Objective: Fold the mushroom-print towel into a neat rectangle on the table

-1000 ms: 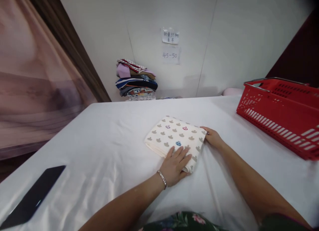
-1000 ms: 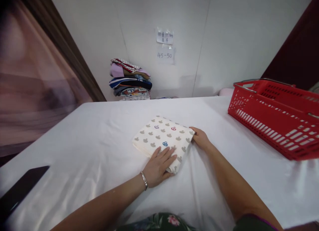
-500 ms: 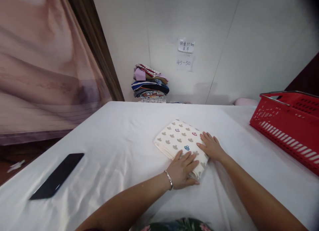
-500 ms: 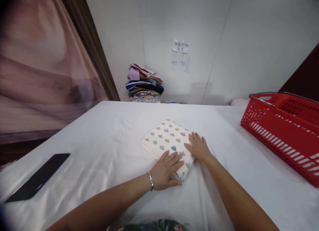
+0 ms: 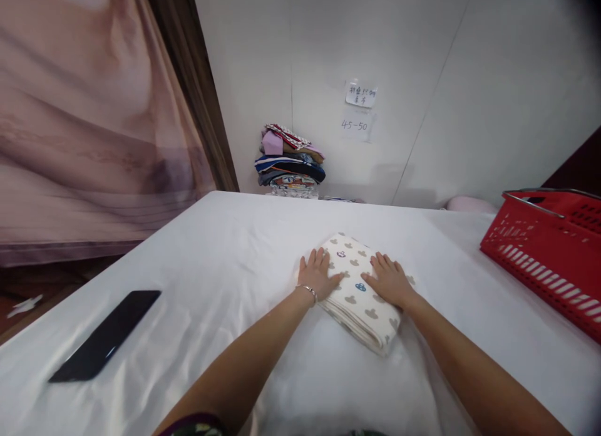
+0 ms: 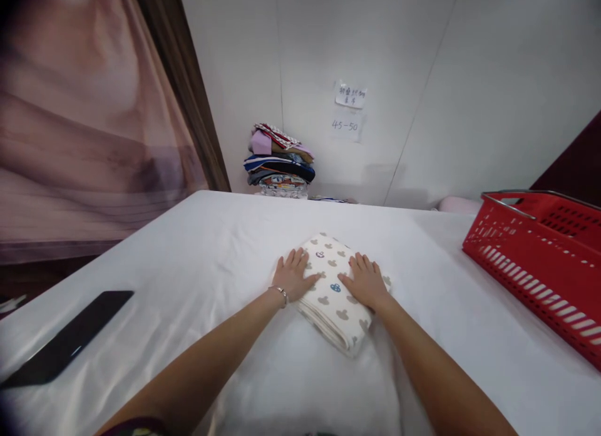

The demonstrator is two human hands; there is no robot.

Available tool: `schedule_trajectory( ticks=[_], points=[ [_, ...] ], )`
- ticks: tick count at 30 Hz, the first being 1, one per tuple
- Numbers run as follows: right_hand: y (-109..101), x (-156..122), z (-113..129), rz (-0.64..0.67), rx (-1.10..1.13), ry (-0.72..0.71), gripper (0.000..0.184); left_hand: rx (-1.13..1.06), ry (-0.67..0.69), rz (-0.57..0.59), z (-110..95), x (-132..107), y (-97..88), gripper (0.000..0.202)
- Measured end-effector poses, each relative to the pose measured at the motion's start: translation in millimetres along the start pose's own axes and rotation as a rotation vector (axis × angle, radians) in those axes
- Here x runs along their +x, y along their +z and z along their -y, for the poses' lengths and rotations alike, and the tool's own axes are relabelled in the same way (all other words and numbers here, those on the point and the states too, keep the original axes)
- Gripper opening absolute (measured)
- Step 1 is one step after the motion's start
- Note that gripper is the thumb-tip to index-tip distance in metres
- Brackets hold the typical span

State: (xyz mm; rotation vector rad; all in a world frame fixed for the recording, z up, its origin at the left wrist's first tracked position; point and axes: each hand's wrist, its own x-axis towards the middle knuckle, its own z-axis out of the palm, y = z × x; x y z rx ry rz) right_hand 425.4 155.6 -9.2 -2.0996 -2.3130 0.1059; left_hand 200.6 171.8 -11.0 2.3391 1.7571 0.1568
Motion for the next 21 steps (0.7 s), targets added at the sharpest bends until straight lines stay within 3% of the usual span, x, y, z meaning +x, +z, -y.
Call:
schedule_trajectory(
  ticks=[4, 8, 14, 17, 21],
  points=[
    [-9.1, 6.9, 2.1, 0.064, 0.005, 0.02, 0.07, 0.005, 0.012, -0.007, -1.0, -0.2, 5.2, 0.081],
    [-22.6, 38.5, 22.5, 0.037, 0.053, -0.071, 0.074, 0.009, 0.014, -0.027, -1.5, 0.5, 5.8, 0.081],
    [-1.7, 83.7, 41.9, 0.031, 0.088, -0.16, 0.071, 0.001, 0.02, -0.046, 0.0, -0.9, 7.3, 0.081],
    [6.6, 86.8, 39.9, -0.008, 0.102, -0.182, 0.071, -0.014, 0.016, -0.048, -0.8, -0.3, 9.0, 0.081],
    [-0.3, 85.3, 31.6, 0.034, 0.218, -0.158, 0.069, -0.068, 0.017, -0.025, -2.3, 1.7, 4.0, 0.079]
  ],
)
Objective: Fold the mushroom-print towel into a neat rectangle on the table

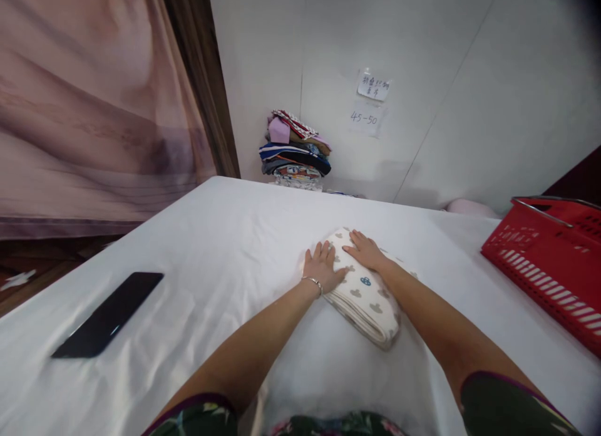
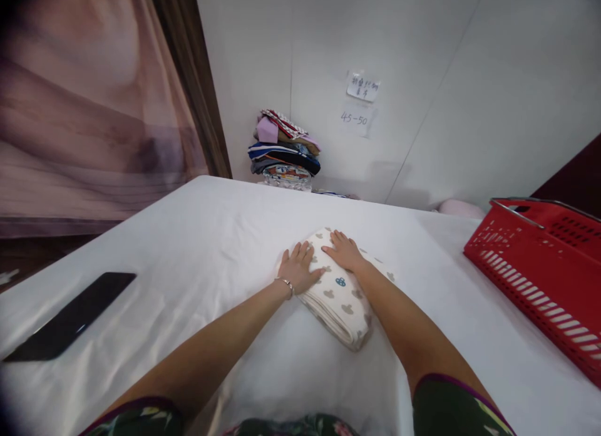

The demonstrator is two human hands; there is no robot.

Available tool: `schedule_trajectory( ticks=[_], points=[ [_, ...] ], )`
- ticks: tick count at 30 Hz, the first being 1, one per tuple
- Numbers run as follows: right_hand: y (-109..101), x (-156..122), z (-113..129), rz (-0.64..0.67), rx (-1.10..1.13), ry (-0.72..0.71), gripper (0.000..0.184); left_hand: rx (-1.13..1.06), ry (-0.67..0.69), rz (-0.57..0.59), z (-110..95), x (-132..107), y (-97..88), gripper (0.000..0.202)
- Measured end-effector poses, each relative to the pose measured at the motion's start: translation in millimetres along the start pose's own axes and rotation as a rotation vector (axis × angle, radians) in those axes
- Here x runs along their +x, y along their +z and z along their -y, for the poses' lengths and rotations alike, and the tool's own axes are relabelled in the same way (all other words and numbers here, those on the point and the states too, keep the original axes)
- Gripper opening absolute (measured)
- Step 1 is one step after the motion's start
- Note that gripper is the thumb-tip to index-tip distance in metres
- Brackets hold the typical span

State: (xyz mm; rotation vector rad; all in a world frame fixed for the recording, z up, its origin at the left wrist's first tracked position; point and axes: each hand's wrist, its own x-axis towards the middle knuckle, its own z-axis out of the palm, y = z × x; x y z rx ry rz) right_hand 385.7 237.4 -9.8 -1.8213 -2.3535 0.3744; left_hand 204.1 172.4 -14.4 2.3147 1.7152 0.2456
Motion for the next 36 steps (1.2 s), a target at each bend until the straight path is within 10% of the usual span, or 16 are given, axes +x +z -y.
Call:
schedule_trajectory(
  ticks=[8, 14, 20, 29, 36],
  points=[
    [-44.9, -49.3, -53.8, 0.077, 0.116, 0.244, 0.07, -0.394, -0.201, -0.132, 39.1, -13.3, -30.3, 0.058],
    [-58.7, -72.9, -75.3, 0.249, 0.359, 0.47, 0.063, -0.449, -0.411, 0.08, 47.9, -22.7, -38.6, 0.061],
    [-61.3, -76.7, -70.5, 0.263, 0.365, 0.45, 0.068, -0.387, -0.411, 0.156, 38.7, -6.6, -48.7, 0.046],
    [-30.8, -100.7, -11.3, 0.365, 0.88, 0.36, 0.062, -0.421, -0.331, -0.159, 73.1, 64.9, -103.9, 0.056],
    [-16.7, -101.9, -1.4, 0.133, 0.439, 0.31, 0.07, -0.636, -0.486, -0.171, 108.0, 37.1, -71.2, 0.06]
  ],
)
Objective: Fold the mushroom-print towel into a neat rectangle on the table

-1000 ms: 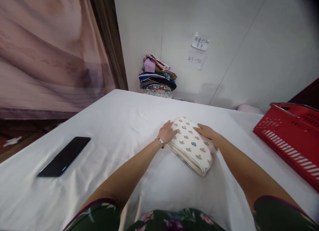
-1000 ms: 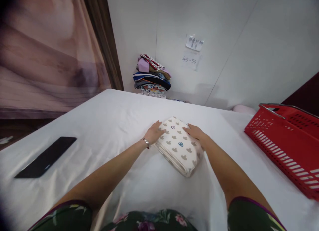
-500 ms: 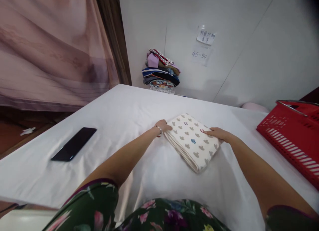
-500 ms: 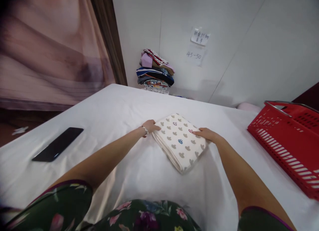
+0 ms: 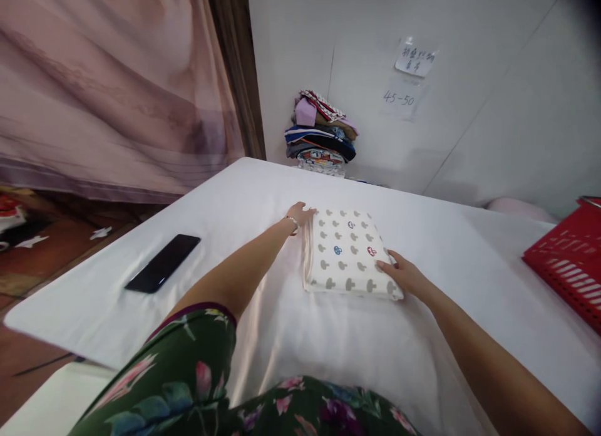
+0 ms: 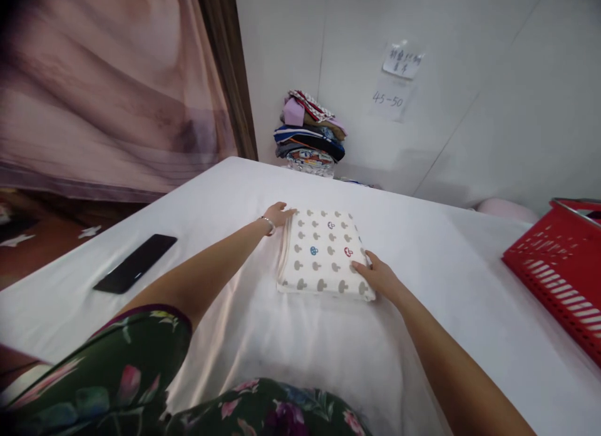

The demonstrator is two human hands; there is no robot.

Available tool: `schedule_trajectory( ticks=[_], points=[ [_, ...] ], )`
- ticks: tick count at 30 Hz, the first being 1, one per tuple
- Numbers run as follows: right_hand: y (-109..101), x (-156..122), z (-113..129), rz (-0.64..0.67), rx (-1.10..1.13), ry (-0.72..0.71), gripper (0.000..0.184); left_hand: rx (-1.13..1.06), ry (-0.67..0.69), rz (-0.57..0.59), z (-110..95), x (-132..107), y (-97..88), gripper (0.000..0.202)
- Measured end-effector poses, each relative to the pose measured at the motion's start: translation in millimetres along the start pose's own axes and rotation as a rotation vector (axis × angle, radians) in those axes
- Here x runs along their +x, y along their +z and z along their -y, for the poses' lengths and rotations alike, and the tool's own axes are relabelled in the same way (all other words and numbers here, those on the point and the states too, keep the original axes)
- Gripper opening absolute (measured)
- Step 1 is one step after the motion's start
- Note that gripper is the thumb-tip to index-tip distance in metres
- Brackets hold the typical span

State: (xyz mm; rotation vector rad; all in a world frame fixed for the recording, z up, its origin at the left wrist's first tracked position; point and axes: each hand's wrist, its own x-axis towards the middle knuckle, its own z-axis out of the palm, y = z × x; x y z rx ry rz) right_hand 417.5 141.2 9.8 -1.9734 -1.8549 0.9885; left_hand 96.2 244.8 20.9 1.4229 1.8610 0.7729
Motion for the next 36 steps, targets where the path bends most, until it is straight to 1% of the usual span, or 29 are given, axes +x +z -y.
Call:
schedule_trajectory(
  ticks=[2, 3, 5, 7, 10, 12, 13, 16, 19, 22, 25, 29, 33, 36],
  points=[
    [-2.0, -5.0, 0.8, -0.102, -0.107, -0.04, 0.07, -0.049, -0.028, 0.018, 16.9, -15.3, -5.0, 0.052],
    [-2.0, -9.1, 3.3, -0.161, -0.134, -0.097, 0.068, -0.073, -0.035, 0.031, 23.7, -24.6, -8.3, 0.047],
    [1.5, -20.4, 13.2, -0.24, -0.15, -0.276, 0.057, -0.118, -0.034, 0.076, 34.1, -46.5, -14.8, 0.037],
    [10.3, -33.3, 28.3, -0.228, -0.165, -0.502, 0.046, -0.166, -0.012, 0.155, 41.4, -71.9, -20.2, 0.027],
    [31.8, -48.8, 54.9, -0.138, -0.264, -0.804, 0.037, -0.126, 0.017, 0.245, 49.2, -111.7, -24.2, 0.02],
    [48.9, -53.6, 70.9, -0.093, -0.345, -0.939, 0.037, -0.032, 0.052, 0.267, 53.0, -135.0, -23.5, 0.019],
    [57.4, -54.2, 77.5, -0.08, -0.382, -0.981, 0.038, 0.017, 0.075, 0.264, 54.6, -144.8, -22.2, 0.02],
    [78.0, -51.4, 89.3, -0.083, -0.467, -1.026, 0.041, 0.136, 0.14, 0.222, 57.4, -165.2, -15.3, 0.022],
    [89.0, -46.7, 89.9, -0.114, -0.487, -1.02, 0.037, 0.22, 0.189, 0.188, 58.3, -173.9, -7.2, 0.02],
    [95.1, -44.7, 84.2, -0.178, -0.429, -0.985, 0.036, 0.256, 0.215, 0.174, 59.1, -177.0, -0.5, 0.025],
    [102.2, -45.8, 78.5, -0.219, -0.421, -0.971, 0.035, 0.291, 0.238, 0.127, 61.3, -179.7, 5.5, 0.031],
    [110.7, -48.2, 75.8, -0.229, -0.462, -0.994, 0.037, 0.38, 0.322, 0.065, 66.1, -183.4, 11.4, 0.022],
    [113.8, -49.9, 76.9, -0.266, -0.408, -0.969, 0.035, 0.397, 0.366, 0.073, 70.8, -184.6, 10.9, 0.021],
    [115.4, -51.4, 77.4, -0.286, -0.397, -0.98, 0.036, 0.387, 0.404, 0.089, 72.8, -183.9, 8.4, 0.021]
  ],
)
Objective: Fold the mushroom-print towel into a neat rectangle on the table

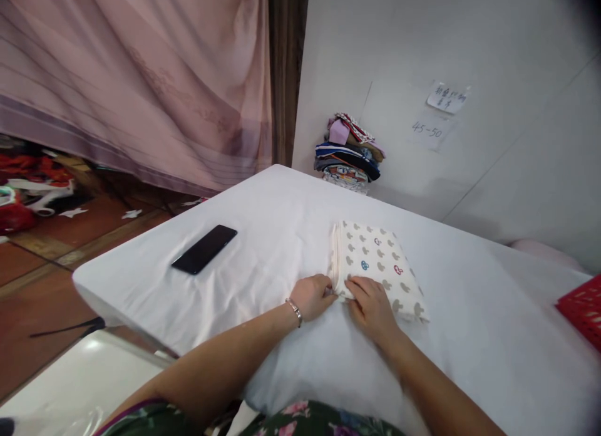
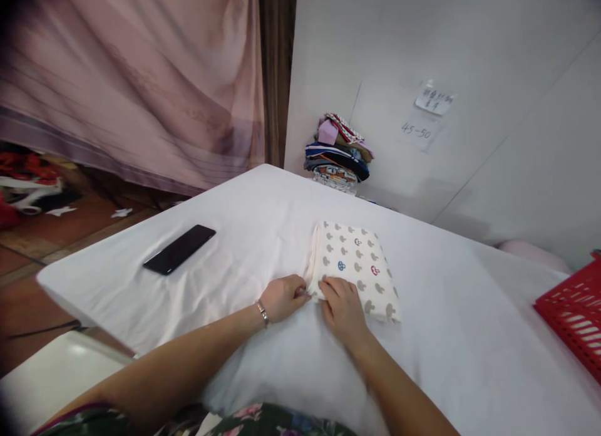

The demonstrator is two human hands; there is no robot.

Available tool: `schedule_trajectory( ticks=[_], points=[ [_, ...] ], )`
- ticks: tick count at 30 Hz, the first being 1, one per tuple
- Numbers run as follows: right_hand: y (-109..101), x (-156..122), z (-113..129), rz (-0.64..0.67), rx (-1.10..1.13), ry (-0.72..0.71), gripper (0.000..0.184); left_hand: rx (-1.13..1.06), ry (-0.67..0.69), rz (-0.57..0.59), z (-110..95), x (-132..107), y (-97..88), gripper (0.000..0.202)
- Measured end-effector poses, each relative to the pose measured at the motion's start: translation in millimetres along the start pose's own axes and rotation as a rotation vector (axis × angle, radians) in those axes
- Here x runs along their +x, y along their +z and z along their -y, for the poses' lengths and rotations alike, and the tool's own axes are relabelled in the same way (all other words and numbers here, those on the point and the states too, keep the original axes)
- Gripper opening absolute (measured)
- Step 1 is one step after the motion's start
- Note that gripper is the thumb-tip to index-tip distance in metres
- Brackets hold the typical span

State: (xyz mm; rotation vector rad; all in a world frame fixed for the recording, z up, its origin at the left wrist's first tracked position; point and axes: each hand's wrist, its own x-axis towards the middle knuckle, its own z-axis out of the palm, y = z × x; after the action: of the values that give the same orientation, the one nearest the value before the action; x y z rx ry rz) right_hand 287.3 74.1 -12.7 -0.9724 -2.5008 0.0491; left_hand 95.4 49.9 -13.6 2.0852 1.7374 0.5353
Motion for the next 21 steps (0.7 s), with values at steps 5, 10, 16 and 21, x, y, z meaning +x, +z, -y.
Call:
schedule_trajectory(
  ticks=[5, 10, 16, 21],
  points=[
    [2.7, -1.7, 0.2, -0.021, -0.011, -0.028, 0.038, -0.035, 0.054, -0.024, 4.9, 0.9, 0.3, 0.017],
    [4.6, -2.0, -1.6, -0.059, -0.015, -0.057, 0.037, -0.128, -0.024, -0.077, 15.3, 5.0, -4.8, 0.022],
    [2.5, -1.7, 0.3, -0.051, -0.011, -0.065, 0.036, -0.177, -0.124, -0.099, 19.5, 45.7, -34.7, 0.022],
    [1.9, -2.2, 0.1, -0.041, -0.016, -0.069, 0.034, -0.268, -0.302, -0.091, 20.6, 102.5, -38.5, 0.024]
  ],
)
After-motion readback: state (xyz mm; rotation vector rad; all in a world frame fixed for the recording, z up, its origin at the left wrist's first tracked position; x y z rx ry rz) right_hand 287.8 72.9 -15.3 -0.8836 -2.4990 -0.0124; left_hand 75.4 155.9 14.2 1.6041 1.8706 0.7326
